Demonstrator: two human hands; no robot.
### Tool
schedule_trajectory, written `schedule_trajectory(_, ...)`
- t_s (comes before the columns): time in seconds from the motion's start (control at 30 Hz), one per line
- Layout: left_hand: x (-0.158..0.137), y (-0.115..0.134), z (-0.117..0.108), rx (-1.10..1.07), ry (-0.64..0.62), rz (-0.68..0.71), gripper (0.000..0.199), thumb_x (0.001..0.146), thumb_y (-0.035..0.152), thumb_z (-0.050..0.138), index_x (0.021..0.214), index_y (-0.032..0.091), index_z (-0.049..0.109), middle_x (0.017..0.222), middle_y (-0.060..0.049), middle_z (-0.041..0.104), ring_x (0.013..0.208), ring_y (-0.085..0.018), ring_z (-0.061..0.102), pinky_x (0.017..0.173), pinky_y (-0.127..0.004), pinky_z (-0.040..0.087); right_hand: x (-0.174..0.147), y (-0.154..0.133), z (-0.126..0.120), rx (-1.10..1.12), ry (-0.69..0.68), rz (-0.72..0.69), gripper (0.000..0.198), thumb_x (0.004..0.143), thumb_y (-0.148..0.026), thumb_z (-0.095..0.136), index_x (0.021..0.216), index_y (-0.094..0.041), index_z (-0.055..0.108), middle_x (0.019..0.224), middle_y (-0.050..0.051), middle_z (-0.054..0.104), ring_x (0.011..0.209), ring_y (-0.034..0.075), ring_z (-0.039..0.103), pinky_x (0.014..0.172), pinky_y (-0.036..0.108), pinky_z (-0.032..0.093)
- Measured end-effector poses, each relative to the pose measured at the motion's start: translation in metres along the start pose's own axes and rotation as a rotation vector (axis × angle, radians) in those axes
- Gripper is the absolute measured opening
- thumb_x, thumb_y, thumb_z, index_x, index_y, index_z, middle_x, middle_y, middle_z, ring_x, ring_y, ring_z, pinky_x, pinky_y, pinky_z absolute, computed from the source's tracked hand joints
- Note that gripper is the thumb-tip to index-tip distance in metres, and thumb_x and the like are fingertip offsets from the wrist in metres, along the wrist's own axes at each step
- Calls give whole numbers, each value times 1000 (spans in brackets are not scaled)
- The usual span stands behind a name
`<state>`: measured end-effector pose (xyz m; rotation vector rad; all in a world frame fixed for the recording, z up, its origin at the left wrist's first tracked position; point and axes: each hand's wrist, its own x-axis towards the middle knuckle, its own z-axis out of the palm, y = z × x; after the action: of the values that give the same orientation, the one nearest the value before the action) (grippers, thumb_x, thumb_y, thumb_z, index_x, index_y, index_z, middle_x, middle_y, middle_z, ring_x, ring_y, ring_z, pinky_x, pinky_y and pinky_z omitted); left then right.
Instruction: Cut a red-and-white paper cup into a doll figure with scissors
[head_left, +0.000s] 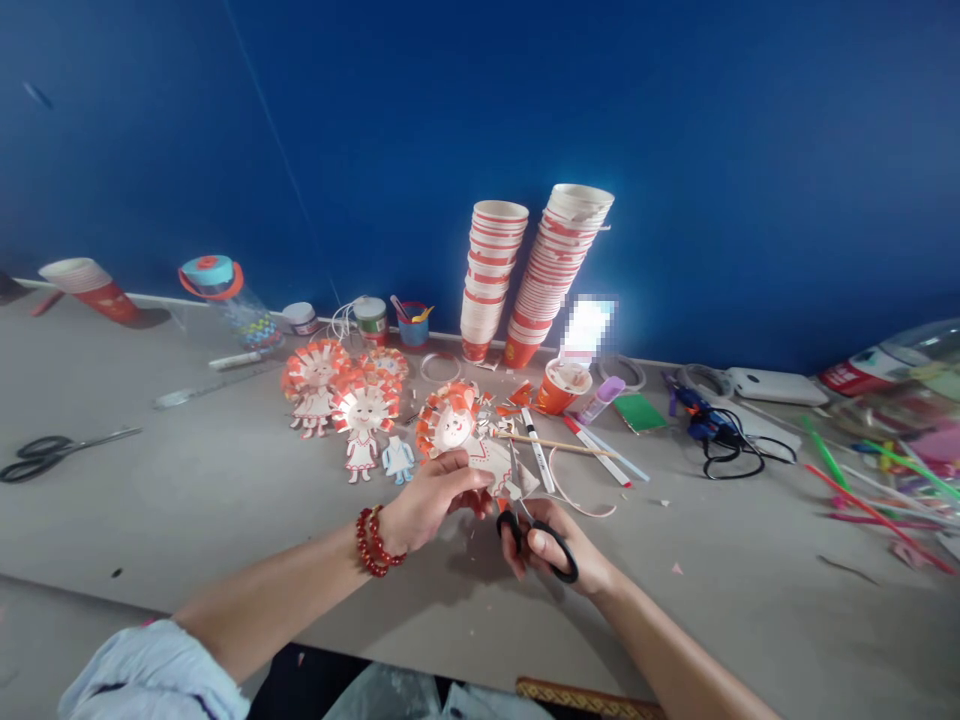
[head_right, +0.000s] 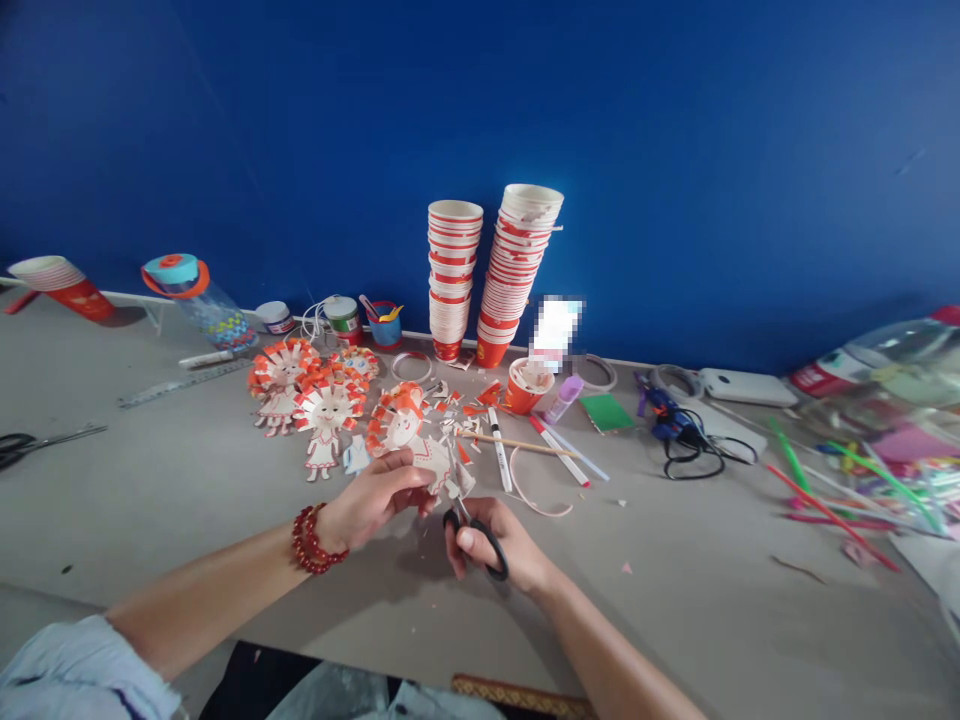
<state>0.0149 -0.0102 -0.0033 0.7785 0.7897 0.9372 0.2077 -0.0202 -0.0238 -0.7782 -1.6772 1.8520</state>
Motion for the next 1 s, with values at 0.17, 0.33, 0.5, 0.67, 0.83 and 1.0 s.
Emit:
schedule_trajectory(0.17,-3,3,1,215,8,99,14,79,26,61,69,15,61,61,0,63,61,-13,57,66,-26,44,1,-1,-2,-26,5,0,58,75,-69,55,71,-11,57,54,3,57,47,11,46,44,21,28)
schedule_trajectory(0.33,-5,3,1,254,-8,107,15,81,25,59,70,15,61,62,0,64,63,-13,58,66,-26,43,1,2,-5,-76,7,-20,59,75,-70,53,68,-11,58,54,4,57,49,11,46,46,21,30)
schedule_trajectory(0.5,-4,-2,1,205,0,87,18,81,27,60,68,15,59,61,0,63,61,-14,59,65,-28,43,0,4,-6,-51,2,-5,62,73,-73,52,71,-11,57,55,3,55,49,12,48,45,21,31)
schedule_trajectory(0.67,-5,-1,4,130,-2,70,18,79,27,62,66,15,57,60,0,62,60,-14,58,63,-27,44,0,5,-6,-64,6,8,62,72,-74,52,71,-12,57,57,3,54,50,12,47,46,22,32)
schedule_trajectory(0.83,-5,-1,7,80,-8,52,20,78,26,62,63,15,56,59,-1,62,57,-13,57,61,-27,45,1,2,-5,-105,55,-1,62,69,-75,54,66,-13,55,54,2,53,48,12,46,47,23,33)
schedule_trajectory(1.0,-6,-2,5,188,0,83,19,82,27,57,66,15,57,60,-1,61,60,-14,57,64,-28,45,1,-4,-4,-208,121,10,62,70,-76,52,62,-14,54,50,1,52,47,11,43,46,23,29)
